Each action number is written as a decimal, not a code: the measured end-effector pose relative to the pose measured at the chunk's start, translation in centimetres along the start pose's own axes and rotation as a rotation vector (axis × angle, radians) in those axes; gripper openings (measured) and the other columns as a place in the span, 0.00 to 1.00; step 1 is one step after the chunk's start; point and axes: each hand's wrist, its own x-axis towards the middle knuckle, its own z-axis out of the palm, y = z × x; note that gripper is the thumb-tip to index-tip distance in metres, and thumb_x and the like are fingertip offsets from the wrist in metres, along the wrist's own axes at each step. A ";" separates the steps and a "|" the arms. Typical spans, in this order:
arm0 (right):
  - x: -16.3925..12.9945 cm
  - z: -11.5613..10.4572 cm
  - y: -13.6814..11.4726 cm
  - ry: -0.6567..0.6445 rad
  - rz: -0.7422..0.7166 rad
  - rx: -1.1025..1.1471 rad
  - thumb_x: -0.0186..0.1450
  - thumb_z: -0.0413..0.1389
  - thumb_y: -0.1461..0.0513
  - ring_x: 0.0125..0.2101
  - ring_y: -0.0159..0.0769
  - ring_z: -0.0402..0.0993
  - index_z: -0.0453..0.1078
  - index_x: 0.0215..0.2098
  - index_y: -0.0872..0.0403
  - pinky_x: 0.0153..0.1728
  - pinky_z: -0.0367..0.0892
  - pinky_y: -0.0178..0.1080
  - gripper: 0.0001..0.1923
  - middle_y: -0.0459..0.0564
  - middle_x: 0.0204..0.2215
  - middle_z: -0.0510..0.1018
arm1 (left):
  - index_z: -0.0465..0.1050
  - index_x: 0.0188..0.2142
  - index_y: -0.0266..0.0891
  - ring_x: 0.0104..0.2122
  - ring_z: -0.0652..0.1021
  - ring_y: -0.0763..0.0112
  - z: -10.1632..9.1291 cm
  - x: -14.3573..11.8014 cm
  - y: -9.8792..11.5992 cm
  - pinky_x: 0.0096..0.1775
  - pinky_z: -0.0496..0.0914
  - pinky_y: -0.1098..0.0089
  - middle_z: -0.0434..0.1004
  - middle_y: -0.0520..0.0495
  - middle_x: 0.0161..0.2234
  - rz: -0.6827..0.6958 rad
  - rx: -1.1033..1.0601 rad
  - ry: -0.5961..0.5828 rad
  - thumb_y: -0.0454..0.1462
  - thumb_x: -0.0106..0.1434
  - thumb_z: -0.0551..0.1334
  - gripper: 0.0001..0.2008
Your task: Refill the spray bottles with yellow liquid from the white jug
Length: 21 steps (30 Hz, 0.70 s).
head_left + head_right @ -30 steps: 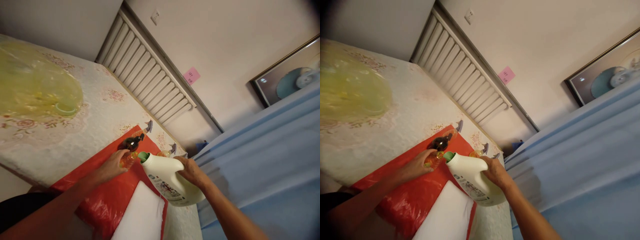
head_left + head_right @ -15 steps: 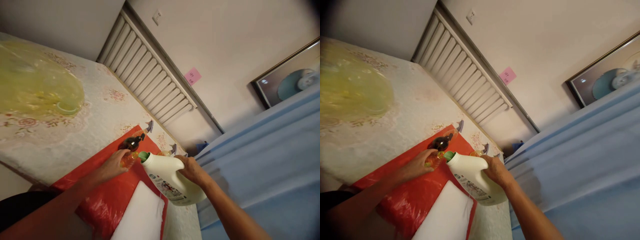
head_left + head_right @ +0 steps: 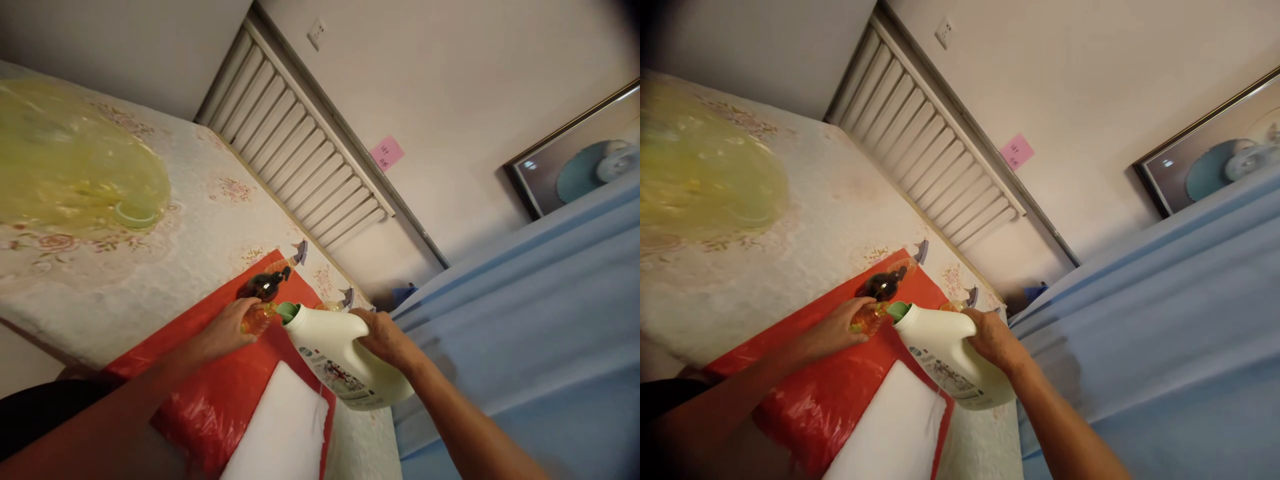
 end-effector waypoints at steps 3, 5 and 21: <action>0.0 -0.1 -0.1 0.000 0.008 -0.003 0.58 0.51 0.70 0.31 0.34 0.78 0.73 0.36 0.52 0.31 0.65 0.31 0.12 0.46 0.30 0.81 | 0.63 0.56 0.37 0.57 0.70 0.51 0.1 0.0 -0.1 0.56 0.66 0.56 0.68 0.36 0.57 0.000 0.005 -0.002 0.36 0.50 0.61 0.32; 0.0 -0.1 -0.1 0.002 0.015 -0.009 0.57 0.51 0.70 0.32 0.34 0.78 0.73 0.36 0.52 0.31 0.65 0.31 0.13 0.46 0.30 0.81 | 0.62 0.57 0.37 0.57 0.70 0.52 0.1 0.1 -0.2 0.57 0.65 0.56 0.68 0.36 0.57 -0.001 0.008 -0.004 0.36 0.50 0.61 0.32; 0.2 0.2 0.4 0.004 0.007 -0.041 0.58 0.52 0.70 0.31 0.33 0.78 0.73 0.37 0.52 0.31 0.65 0.30 0.13 0.46 0.29 0.81 | 0.61 0.59 0.35 0.58 0.69 0.51 0.1 0.0 -0.2 0.58 0.63 0.57 0.67 0.35 0.58 0.002 0.010 -0.006 0.37 0.50 0.61 0.34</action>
